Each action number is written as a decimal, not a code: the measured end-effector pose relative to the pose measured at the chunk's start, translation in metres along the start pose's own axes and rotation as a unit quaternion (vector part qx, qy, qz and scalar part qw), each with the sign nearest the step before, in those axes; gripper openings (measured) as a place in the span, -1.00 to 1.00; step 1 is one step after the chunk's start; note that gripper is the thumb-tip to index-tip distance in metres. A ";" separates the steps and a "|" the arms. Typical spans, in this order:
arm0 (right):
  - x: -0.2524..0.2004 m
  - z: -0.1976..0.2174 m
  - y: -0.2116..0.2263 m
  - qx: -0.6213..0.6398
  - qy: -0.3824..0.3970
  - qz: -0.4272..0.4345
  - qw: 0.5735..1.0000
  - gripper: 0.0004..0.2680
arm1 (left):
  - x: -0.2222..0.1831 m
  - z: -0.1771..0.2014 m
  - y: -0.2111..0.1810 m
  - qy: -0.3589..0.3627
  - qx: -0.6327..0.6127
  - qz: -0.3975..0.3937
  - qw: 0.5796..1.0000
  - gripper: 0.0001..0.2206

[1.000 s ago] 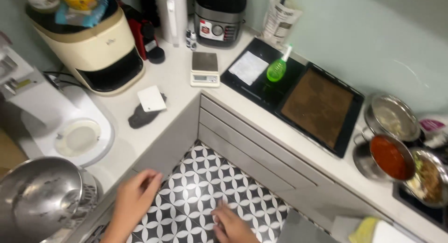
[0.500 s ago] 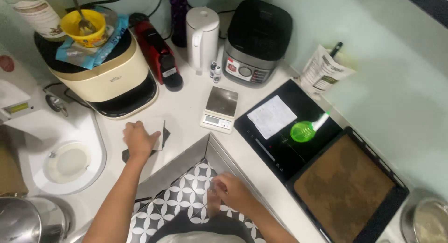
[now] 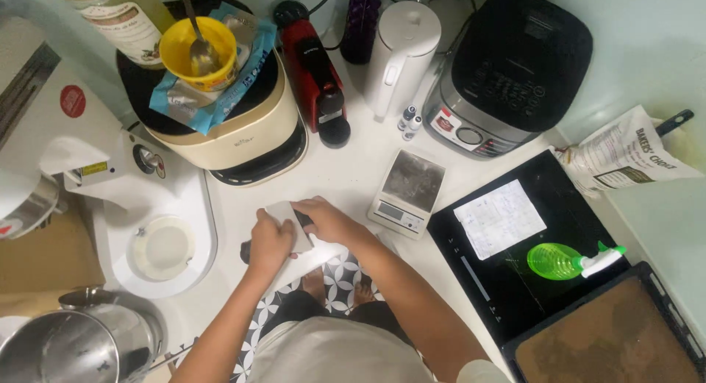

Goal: Prepare dough balls by weighing them, rolling them, and then placing them in the oven to bake.

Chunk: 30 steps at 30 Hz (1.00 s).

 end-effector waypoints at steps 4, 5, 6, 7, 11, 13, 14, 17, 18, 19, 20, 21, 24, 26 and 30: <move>-0.010 0.012 0.006 -0.041 0.011 -0.077 0.996 -0.52 | 0.014 -0.034 0.009 0.079 0.034 0.006 0.996 -0.69; -0.016 0.013 0.006 -0.036 0.034 -0.129 0.990 -0.58 | 0.013 -0.044 0.015 0.109 0.056 0.023 0.992 -0.68; -0.016 0.014 0.009 -0.034 0.033 -0.136 0.990 -0.58 | 0.016 -0.057 0.036 0.116 0.057 0.026 0.991 -0.68; -0.015 0.020 0.021 -0.047 0.008 -0.099 0.994 -0.60 | 0.019 -0.063 0.039 0.081 0.125 -0.064 0.987 -0.65; -0.040 0.008 -0.023 0.278 -0.096 -0.373 0.880 -0.80 | 0.021 -0.080 0.033 0.042 0.199 -0.162 0.966 -0.67; -0.030 0.031 -0.014 0.109 -0.108 -0.225 0.962 -0.77 | 0.036 -0.072 0.025 0.060 0.149 -0.083 0.984 -0.73; -0.023 0.039 0.012 -0.060 -0.107 -0.065 0.990 -0.65 | 0.043 -0.068 0.029 0.080 0.102 -0.001 0.992 -0.74; -0.040 0.095 -0.008 -0.074 -0.238 -0.106 0.963 -0.57 | 0.048 -0.042 -0.005 0.044 -0.044 0.022 0.998 -0.65; -0.053 0.120 -0.003 -0.074 -0.239 -0.107 0.962 -0.57 | 0.040 -0.033 -0.010 0.045 -0.043 0.021 0.998 -0.65; -0.068 0.148 0.002 -0.107 -0.256 -0.116 0.954 -0.50 | 0.033 -0.026 -0.008 0.053 -0.082 0.047 0.994 -0.67; -0.082 0.172 0.007 -0.138 -0.267 -0.124 0.946 -0.43 | 0.022 -0.018 -0.002 0.056 -0.124 0.078 0.988 -0.69; -0.092 0.183 -0.003 -0.138 -0.263 -0.123 0.947 -0.43 | 0.020 -0.010 -0.001 0.054 -0.125 0.081 0.987 -0.69; -0.109 0.206 -0.008 -0.179 -0.259 -0.168 0.934 -0.46 | 0.008 0.025 -0.007 0.004 0.042 0.003 0.999 -0.68; -0.083 0.204 0.037 -0.356 -0.160 -0.145 0.909 -0.40 | 0.002 0.020 -0.005 0.064 0.158 -0.008 0.985 -0.65; -0.062 0.120 0.014 -0.198 -0.166 -0.091 0.962 -0.66 | -0.007 -0.019 0.010 0.104 0.216 -0.078 0.968 -0.71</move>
Point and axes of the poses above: each hand's wrist, its own x-axis towards the middle knuckle, its own z-axis out of the back of the hand, y = z × x, the point moved 10 cm from there along x, towards the middle knuckle
